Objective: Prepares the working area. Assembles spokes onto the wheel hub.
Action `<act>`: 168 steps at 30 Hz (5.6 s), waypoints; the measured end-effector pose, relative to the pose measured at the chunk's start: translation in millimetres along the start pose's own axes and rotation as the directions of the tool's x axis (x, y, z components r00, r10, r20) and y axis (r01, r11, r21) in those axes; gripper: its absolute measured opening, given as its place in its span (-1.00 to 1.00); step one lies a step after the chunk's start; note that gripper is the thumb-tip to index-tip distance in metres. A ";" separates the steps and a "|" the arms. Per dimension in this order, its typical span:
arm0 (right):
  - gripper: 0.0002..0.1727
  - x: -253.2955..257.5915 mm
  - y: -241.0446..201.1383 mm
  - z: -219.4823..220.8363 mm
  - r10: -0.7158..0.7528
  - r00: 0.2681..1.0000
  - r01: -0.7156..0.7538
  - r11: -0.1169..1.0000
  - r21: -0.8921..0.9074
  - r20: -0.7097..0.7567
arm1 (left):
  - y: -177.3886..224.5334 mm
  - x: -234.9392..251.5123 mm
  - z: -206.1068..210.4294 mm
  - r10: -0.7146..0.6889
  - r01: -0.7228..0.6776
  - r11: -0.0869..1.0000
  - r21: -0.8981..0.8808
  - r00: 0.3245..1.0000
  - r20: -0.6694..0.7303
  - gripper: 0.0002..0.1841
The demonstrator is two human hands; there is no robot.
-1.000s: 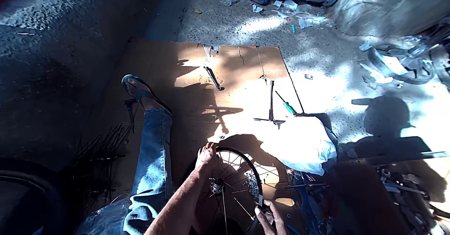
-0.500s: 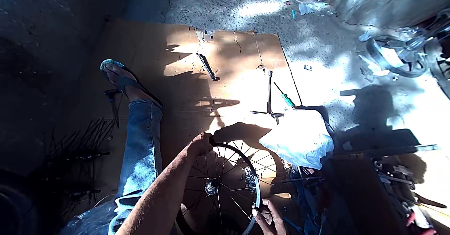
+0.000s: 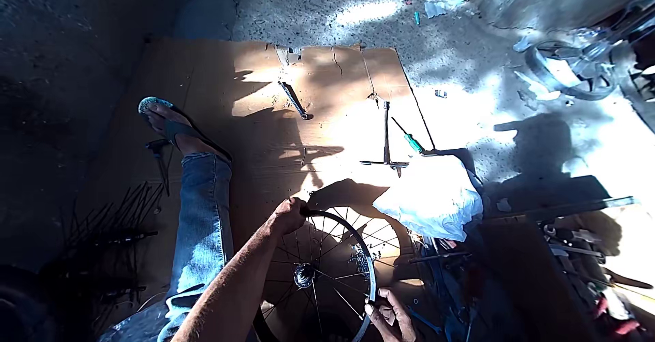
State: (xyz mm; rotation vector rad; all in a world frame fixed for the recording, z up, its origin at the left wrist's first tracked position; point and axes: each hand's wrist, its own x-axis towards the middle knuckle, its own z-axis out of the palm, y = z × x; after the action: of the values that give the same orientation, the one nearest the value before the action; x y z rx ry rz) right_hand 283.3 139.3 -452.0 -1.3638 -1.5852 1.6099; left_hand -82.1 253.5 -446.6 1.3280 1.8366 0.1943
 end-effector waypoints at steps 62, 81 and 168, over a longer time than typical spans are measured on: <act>-0.70 18.2 21.8 4.4 -0.189 0.979 0.194 0.979 0.069 -0.077 | 67.3 -158.1 130.3 0.290 -0.580 0.722 0.377 0.749 0.596 -0.50; -0.80 13.9 5.6 5.0 -0.184 0.983 0.183 0.982 -0.043 -0.026 | 67.9 -129.4 137.0 0.488 -0.486 0.873 0.046 0.870 -0.068 -0.69; -0.47 39.1 -22.1 17.7 -0.190 0.982 0.186 0.955 -0.229 0.004 | 115.1 -134.2 82.7 0.239 -0.257 0.950 0.179 0.964 0.118 -0.53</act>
State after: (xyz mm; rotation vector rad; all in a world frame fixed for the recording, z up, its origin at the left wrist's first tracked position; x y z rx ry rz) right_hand 246.6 170.3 -446.4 -1.2900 -1.8753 1.3321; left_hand 69.0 162.2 -363.2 1.6764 1.6379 0.0844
